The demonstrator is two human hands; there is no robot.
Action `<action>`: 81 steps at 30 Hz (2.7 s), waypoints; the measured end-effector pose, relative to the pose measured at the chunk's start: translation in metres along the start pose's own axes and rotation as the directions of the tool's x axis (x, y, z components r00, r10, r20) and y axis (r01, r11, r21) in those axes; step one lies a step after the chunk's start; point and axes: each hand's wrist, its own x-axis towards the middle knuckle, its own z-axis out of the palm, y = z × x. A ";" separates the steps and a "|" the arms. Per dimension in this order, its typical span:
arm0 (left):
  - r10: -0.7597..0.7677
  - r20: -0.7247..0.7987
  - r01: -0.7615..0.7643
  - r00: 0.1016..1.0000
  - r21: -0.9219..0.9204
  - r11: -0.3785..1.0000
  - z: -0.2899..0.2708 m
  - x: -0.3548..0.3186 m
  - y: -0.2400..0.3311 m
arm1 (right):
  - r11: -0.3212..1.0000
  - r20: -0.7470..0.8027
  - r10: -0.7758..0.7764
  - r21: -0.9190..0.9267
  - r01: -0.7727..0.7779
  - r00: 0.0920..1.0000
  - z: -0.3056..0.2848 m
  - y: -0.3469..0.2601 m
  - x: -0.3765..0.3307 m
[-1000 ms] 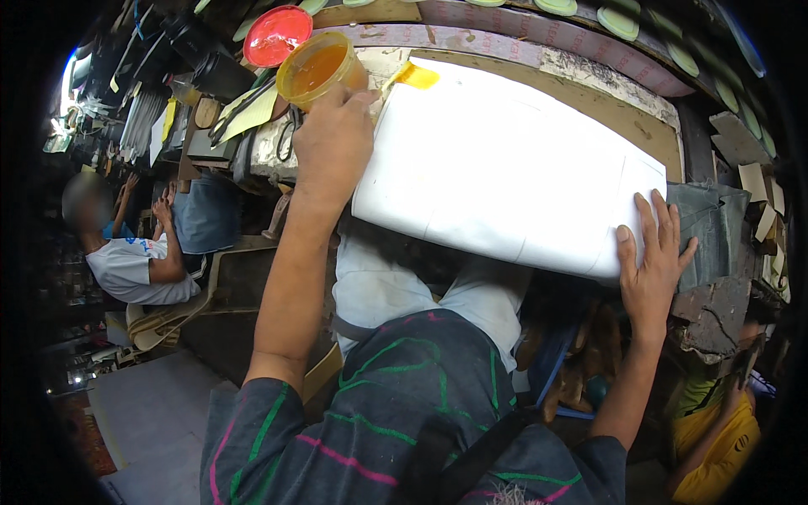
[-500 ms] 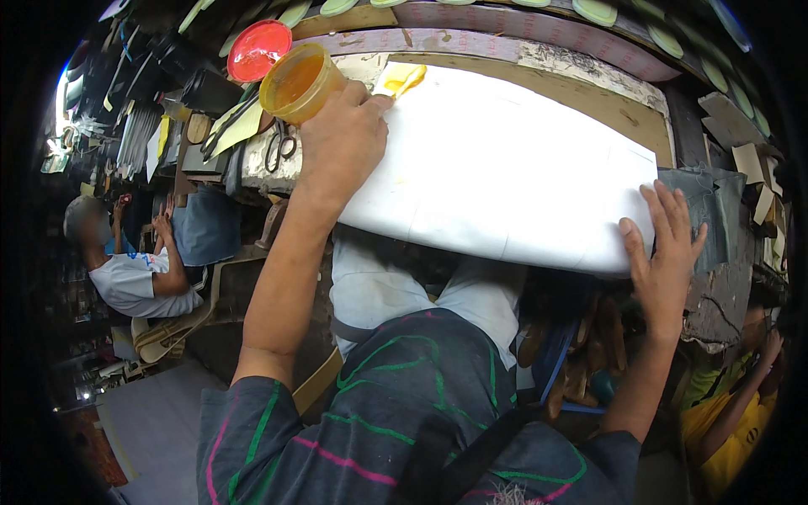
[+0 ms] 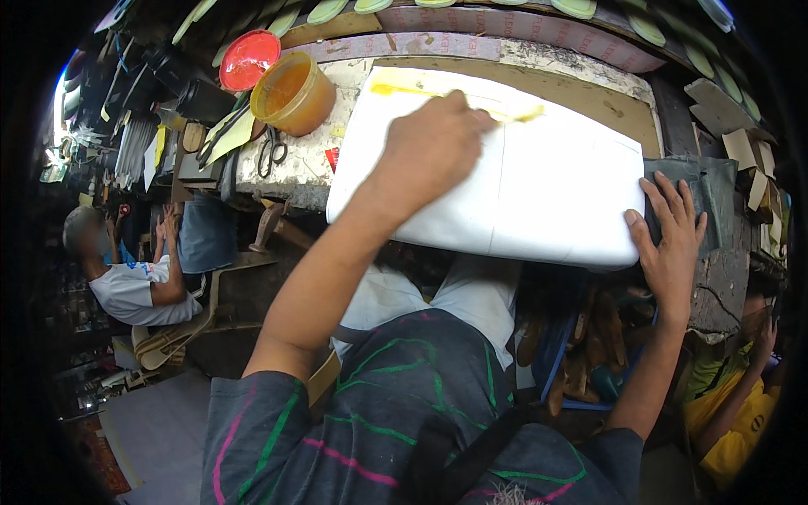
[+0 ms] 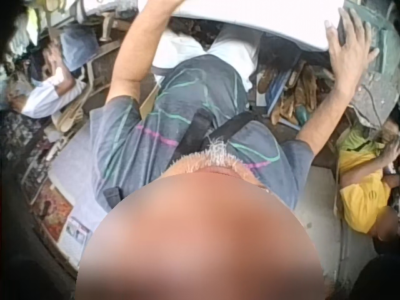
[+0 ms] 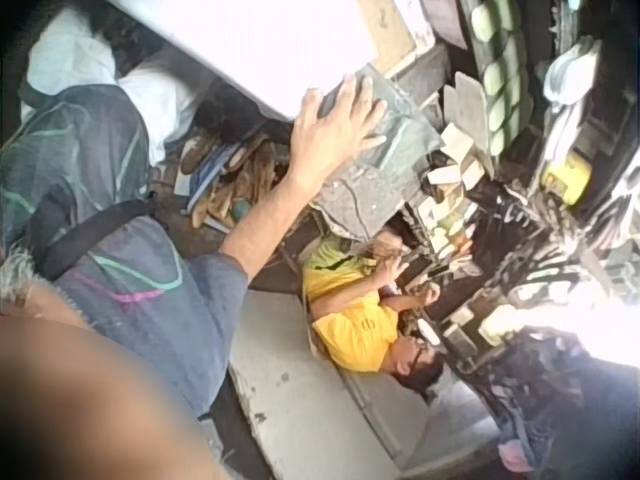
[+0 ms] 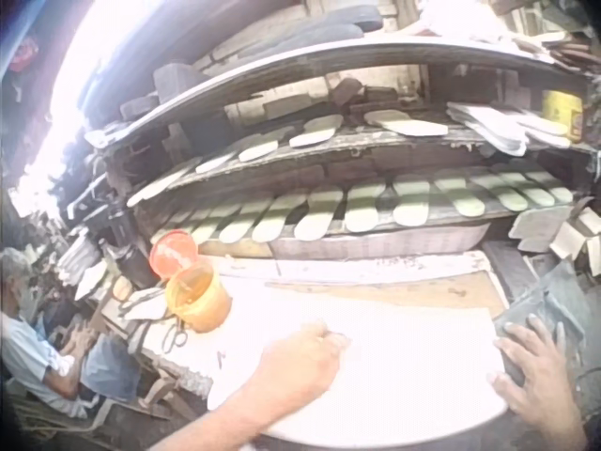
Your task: The person places a white rectangular shoe part on the workbench, then uses a yellow brush to apply yellow glue from a small container onto the surface. They repeatedly dip the brush and spread the glue across the part, flipping it over to coat the other side as well.
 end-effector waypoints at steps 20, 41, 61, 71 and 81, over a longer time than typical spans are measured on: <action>-0.218 -0.024 0.197 0.976 0.538 0.820 -0.052 -0.042 -0.050 | 0.997 -0.113 0.007 0.080 0.002 0.994 0.009 0.010 -0.004; -0.084 0.252 0.212 0.964 -0.538 0.816 0.024 0.024 0.060 | 0.997 -0.127 -0.003 0.072 0.012 0.992 0.008 0.009 -0.004; -0.005 0.010 0.004 1.000 0.040 0.999 0.012 0.011 0.025 | 0.995 -0.107 0.002 0.100 0.009 0.994 0.004 0.005 -0.004; -0.216 -0.298 0.350 0.930 0.536 0.768 -0.101 -0.041 -0.079 | 0.997 -0.101 0.000 0.077 0.008 0.995 0.003 0.006 -0.003; -0.323 0.050 0.206 0.945 0.679 0.705 -0.208 -0.043 -0.177 | 0.974 -0.347 0.207 0.157 -0.161 0.915 0.001 0.075 0.003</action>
